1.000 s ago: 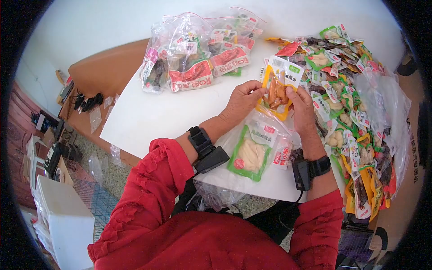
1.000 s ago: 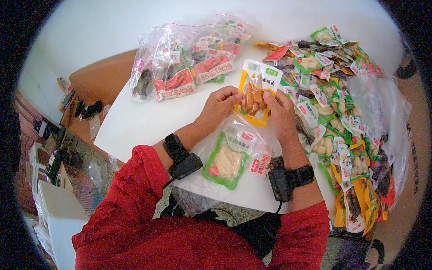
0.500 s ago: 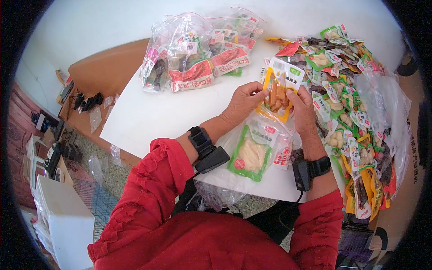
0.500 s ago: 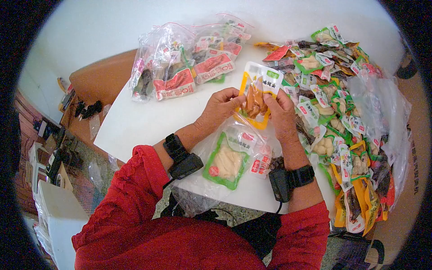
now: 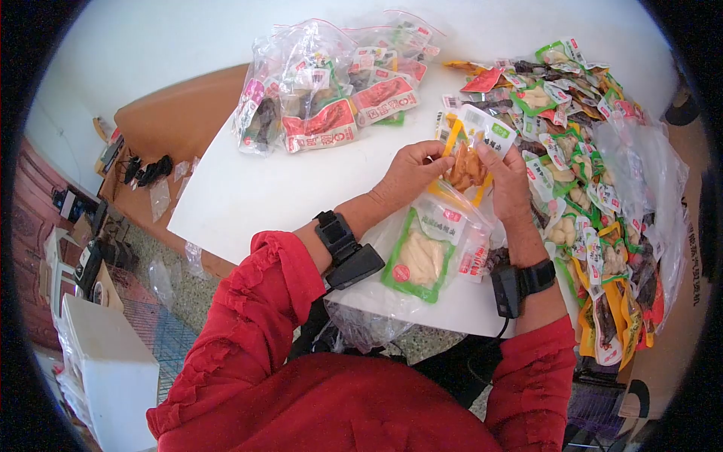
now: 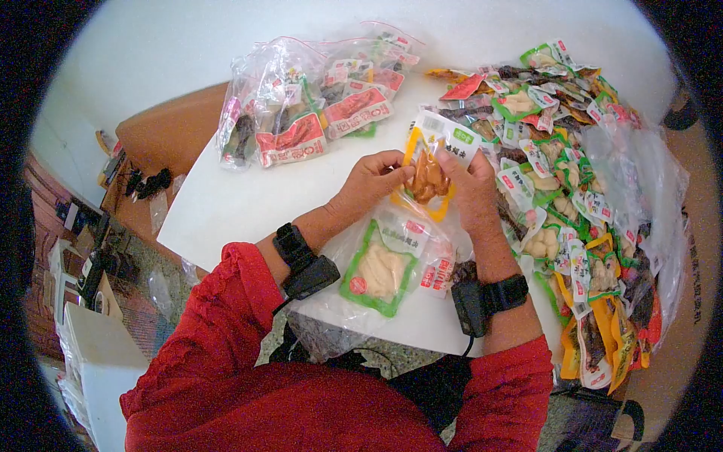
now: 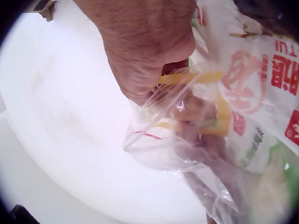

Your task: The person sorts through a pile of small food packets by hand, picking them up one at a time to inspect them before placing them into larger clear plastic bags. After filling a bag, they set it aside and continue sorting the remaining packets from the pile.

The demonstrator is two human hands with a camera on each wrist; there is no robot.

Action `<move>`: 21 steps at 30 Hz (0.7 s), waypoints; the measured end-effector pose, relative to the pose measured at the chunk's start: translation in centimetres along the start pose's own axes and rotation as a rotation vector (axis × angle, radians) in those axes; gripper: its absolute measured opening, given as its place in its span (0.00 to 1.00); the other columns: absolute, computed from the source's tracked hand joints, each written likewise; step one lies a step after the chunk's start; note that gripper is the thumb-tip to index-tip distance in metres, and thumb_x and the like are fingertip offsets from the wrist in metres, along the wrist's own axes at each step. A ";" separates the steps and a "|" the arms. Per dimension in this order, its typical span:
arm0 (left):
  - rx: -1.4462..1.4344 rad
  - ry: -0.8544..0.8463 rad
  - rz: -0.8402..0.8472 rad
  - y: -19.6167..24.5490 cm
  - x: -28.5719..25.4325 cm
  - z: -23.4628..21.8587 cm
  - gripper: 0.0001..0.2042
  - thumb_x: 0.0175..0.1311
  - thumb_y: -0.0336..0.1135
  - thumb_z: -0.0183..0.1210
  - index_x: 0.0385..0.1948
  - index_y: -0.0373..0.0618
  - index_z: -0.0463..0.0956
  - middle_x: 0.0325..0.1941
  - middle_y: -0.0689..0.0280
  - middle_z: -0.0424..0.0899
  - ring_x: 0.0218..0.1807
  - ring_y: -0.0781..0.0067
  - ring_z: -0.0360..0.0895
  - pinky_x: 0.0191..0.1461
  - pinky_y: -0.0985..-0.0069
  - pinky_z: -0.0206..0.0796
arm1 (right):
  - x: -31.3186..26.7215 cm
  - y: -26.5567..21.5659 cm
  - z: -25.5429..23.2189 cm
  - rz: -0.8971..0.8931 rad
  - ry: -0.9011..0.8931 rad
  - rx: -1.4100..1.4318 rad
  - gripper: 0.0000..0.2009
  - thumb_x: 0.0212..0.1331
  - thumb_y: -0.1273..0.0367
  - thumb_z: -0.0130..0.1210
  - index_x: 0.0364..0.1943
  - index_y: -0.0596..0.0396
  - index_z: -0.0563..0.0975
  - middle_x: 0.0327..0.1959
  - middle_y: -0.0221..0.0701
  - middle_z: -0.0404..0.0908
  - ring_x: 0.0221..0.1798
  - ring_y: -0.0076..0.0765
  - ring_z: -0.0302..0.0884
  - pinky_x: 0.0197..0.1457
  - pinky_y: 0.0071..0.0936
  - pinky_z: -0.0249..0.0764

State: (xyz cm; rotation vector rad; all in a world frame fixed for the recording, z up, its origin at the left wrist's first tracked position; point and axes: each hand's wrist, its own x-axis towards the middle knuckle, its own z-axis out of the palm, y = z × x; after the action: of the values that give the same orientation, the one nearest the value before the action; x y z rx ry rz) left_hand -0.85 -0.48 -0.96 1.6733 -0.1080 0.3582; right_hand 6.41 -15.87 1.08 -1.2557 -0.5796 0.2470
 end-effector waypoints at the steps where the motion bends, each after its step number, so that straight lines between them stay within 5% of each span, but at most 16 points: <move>1: 0.045 0.003 0.007 -0.1 0.0 0.1 0.07 0.57 0.33 0.53 0.29 0.39 0.74 0.22 0.74 0.71 0.25 0.88 0.64 0.29 0.87 0.59 | 0.0 -0.1 0.0 -0.008 -0.002 0.017 0.12 0.53 0.68 0.53 0.41 0.57 0.72 0.36 0.26 0.76 0.37 0.19 0.72 0.41 0.19 0.68; 21: 0.047 -0.026 -0.039 0.5 -0.2 0.0 0.08 0.60 0.36 0.51 0.28 0.41 0.73 0.23 0.77 0.69 0.26 0.90 0.62 0.28 0.88 0.56 | 0.3 0.3 -0.6 -0.007 0.004 0.063 0.11 0.54 0.68 0.50 0.41 0.56 0.73 0.36 0.25 0.75 0.38 0.20 0.71 0.43 0.19 0.67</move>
State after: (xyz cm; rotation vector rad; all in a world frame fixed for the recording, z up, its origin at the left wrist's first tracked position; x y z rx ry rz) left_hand -1.21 -0.60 -0.59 1.7247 -0.0868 0.3113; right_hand 7.01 -16.08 0.75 -1.1935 -0.5686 0.2552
